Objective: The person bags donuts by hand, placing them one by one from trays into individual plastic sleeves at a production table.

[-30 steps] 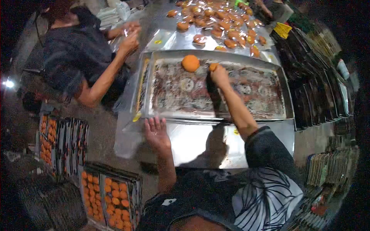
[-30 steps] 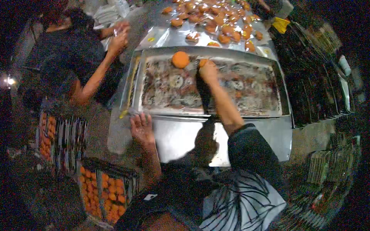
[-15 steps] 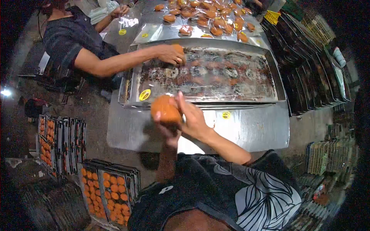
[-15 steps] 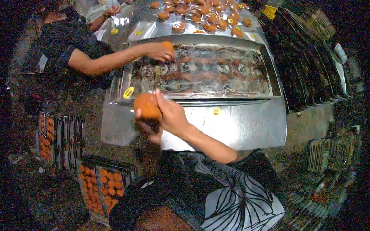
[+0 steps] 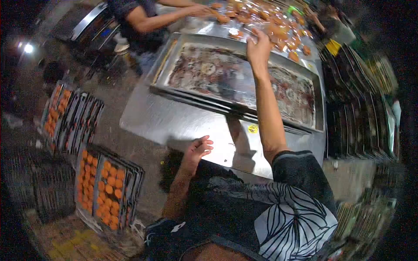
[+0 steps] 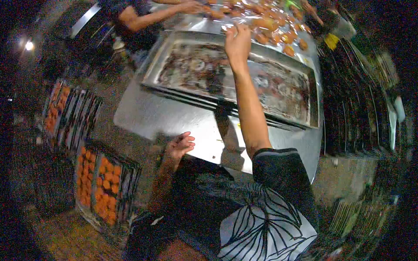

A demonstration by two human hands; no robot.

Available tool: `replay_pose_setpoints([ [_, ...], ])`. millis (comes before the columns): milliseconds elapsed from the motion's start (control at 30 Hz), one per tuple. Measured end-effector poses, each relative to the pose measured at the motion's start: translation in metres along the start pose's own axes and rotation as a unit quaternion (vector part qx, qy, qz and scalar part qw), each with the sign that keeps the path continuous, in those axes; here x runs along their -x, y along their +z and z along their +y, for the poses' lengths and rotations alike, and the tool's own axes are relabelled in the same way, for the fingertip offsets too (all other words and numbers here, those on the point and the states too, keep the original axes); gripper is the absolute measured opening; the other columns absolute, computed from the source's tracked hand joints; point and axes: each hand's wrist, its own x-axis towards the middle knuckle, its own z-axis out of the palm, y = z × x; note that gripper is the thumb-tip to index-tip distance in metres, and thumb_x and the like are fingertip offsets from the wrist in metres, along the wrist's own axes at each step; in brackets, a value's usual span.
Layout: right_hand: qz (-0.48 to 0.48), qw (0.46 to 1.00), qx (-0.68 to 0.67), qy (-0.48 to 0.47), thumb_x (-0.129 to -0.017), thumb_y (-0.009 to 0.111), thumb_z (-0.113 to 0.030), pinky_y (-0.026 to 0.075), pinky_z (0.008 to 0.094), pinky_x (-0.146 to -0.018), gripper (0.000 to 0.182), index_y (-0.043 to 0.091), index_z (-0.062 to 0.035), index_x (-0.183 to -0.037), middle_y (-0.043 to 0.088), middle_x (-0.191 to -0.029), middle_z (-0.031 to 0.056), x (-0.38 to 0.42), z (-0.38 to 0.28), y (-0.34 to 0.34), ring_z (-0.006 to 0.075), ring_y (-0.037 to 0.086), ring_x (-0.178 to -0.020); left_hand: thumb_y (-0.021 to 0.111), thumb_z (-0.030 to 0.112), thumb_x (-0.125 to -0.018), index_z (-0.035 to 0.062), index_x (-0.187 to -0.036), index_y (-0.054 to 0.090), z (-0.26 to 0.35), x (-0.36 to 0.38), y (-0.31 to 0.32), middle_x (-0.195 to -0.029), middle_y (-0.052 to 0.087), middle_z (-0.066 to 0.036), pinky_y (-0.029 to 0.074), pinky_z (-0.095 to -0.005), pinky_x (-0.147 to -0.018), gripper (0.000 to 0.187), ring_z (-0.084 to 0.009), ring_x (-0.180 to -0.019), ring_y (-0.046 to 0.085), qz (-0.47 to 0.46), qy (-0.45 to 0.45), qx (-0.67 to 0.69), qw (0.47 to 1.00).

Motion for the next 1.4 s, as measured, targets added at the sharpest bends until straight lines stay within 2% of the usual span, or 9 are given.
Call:
replay_pose_setpoints([
  [200, -0.425, 0.829, -0.332, 0.148, -0.076, 0.060, -0.018, 0.044, 0.0293, -0.070, 0.032, 0.054, -0.0013, -0.103, 0.060, -0.089, 0.0128, 0.202, -0.197, 0.029, 0.0186, 0.056, -0.081, 0.051, 0.030, -0.084, 0.0008, -0.115, 0.044, -0.007, 0.119, -0.099, -0.101, 0.054, -0.010, 0.041, -0.0316, -0.083, 0.043, -0.0181, -0.093, 0.052, 0.248, 0.130, -0.008, 0.960],
  [267, -0.686, 0.619, -0.323, 0.206, -0.075, 0.060, -0.015, 0.044, 0.0280, -0.069, 0.034, 0.054, 0.0029, -0.102, 0.060, -0.085, 0.0118, 0.275, -0.274, -0.005, 0.0166, 0.056, -0.076, 0.050, 0.032, -0.084, 0.0005, -0.112, 0.047, -0.034, 0.170, -0.143, -0.101, 0.055, -0.009, 0.040, -0.0323, -0.084, 0.042, -0.0177, -0.093, 0.052, 0.406, 0.191, 0.012, 0.894],
  [367, -0.797, 0.481, -0.361, 0.053, -0.077, 0.059, -0.014, 0.044, 0.0268, -0.072, 0.033, 0.053, 0.0039, -0.105, 0.060, -0.089, 0.0097, 0.384, -0.348, -0.031, 0.0155, 0.057, -0.081, 0.049, 0.030, -0.085, 0.0005, -0.108, 0.051, -0.115, 0.271, -0.198, -0.101, 0.056, -0.009, 0.040, -0.0310, -0.083, 0.038, -0.0178, -0.093, 0.052, 0.590, 0.149, 0.058, 0.791],
  [500, -0.829, 0.470, -0.298, -0.052, -0.077, 0.059, -0.022, 0.044, 0.0337, -0.073, 0.033, 0.055, 0.0021, -0.101, 0.060, -0.090, 0.0136, 0.376, -0.387, -0.079, 0.0263, 0.058, -0.084, 0.048, 0.024, -0.086, 0.0011, -0.103, 0.054, -0.186, 0.427, -0.106, -0.102, 0.057, -0.009, 0.044, -0.0280, -0.076, 0.029, -0.0178, -0.090, 0.055, 0.737, 0.282, 0.196, 0.582],
  [600, -0.867, 0.399, -0.072, -0.291, -0.077, 0.056, -0.028, 0.044, 0.0371, -0.068, 0.033, 0.055, 0.0027, -0.088, 0.056, -0.076, 0.0159, 0.451, -0.329, -0.048, 0.0277, 0.055, -0.071, 0.045, 0.020, -0.087, 0.0016, -0.104, 0.054, -0.180, 0.518, -0.058, -0.095, 0.057, -0.008, 0.044, -0.0281, -0.072, 0.027, -0.0177, -0.084, 0.055, 0.839, 0.145, 0.236, 0.468],
  [667, -0.896, 0.323, 0.058, -0.299, -0.077, 0.055, -0.028, 0.043, 0.0370, -0.067, 0.032, 0.055, 0.0024, -0.087, 0.056, -0.076, 0.0153, 0.449, -0.312, -0.044, 0.0274, 0.055, -0.071, 0.043, 0.020, -0.088, 0.0024, -0.103, 0.054, -0.184, 0.574, -0.041, -0.090, 0.057, -0.007, 0.044, -0.0273, -0.070, 0.026, -0.0167, -0.079, 0.055, 0.875, 0.071, 0.257, 0.405],
  [800, -0.906, 0.354, 0.031, -0.229, -0.078, 0.054, -0.027, 0.043, 0.0368, -0.066, 0.030, 0.055, 0.0017, -0.085, 0.056, -0.075, 0.0143, 0.466, -0.370, -0.013, 0.0268, 0.055, -0.070, 0.043, 0.021, -0.087, 0.0037, -0.098, 0.054, -0.221, 0.580, -0.038, -0.089, 0.056, -0.007, 0.044, -0.0272, -0.067, 0.023, -0.0166, -0.077, 0.054, 0.880, 0.076, 0.334, 0.329],
  [1033, -0.921, 0.372, -0.107, 0.038, -0.078, 0.053, -0.026, 0.043, 0.0365, -0.065, 0.027, 0.054, 0.0006, -0.083, 0.055, -0.073, 0.0124, 0.674, -0.585, 0.009, 0.0257, 0.053, -0.068, 0.044, 0.024, -0.086, 0.0062, -0.090, 0.053, -0.286, 0.552, -0.096, -0.086, 0.054, -0.006, 0.044, -0.0269, -0.064, 0.020, -0.0165, -0.074, 0.052, 0.782, 0.113, 0.511, 0.338],
  [1400, -0.838, 0.442, -0.033, 0.319, -0.078, 0.051, -0.024, 0.042, 0.0359, -0.063, 0.023, 0.053, -0.0012, -0.078, 0.053, -0.070, 0.0094, 0.871, -0.643, 0.033, 0.0241, 0.052, -0.066, 0.046, 0.028, -0.085, 0.0100, -0.077, 0.053, -0.314, 0.600, -0.233, -0.081, 0.051, -0.006, 0.044, -0.0265, -0.058, 0.021, -0.0164, -0.069, 0.049, 0.534, 0.345, 0.612, 0.470],
])
